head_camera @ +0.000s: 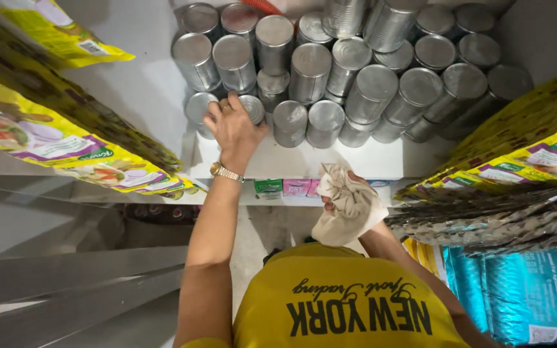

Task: Wiping dust off of canned goods on a shelf using a cloth and organizing them.

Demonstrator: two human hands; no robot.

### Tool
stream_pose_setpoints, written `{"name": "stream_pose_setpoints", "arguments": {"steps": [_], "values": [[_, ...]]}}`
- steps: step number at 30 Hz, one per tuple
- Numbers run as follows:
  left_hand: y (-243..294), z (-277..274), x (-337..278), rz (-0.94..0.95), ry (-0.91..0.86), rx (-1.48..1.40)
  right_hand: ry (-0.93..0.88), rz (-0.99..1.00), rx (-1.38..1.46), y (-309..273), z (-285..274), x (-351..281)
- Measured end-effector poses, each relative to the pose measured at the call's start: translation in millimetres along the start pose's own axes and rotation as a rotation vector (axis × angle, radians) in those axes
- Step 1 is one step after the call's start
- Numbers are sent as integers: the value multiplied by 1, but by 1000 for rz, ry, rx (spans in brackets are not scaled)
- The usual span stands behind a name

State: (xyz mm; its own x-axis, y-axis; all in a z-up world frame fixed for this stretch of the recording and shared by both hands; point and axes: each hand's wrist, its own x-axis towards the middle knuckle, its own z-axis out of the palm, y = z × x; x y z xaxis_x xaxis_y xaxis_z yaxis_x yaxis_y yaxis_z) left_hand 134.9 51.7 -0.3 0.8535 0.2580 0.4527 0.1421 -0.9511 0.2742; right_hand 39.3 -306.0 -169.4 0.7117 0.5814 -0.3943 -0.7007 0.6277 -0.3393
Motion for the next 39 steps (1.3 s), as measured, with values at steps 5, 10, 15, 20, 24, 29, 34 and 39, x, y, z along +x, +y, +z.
{"name": "stream_pose_setpoints", "arguments": {"steps": [5,10,15,20,24,29,34,39], "values": [[-17,3,-3,36,43,6,-10,6,19,26,21,19],[-27,-2,1,116,87,-26,-33,-5,17,30,41,34],[-27,-7,0,102,-13,-43,-56,-64,14,17,60,46],[15,-18,-30,97,121,-1,-47,-150,53,9,74,37],[74,-32,-30,216,241,-286,-33,-212,52,6,92,16],[120,-17,54,395,317,-560,-42,-193,98,-3,93,-1],[146,34,155,453,243,-624,-62,-168,129,-17,95,-15],[163,56,193,294,-142,-640,-6,-124,141,-33,122,-37]]}}
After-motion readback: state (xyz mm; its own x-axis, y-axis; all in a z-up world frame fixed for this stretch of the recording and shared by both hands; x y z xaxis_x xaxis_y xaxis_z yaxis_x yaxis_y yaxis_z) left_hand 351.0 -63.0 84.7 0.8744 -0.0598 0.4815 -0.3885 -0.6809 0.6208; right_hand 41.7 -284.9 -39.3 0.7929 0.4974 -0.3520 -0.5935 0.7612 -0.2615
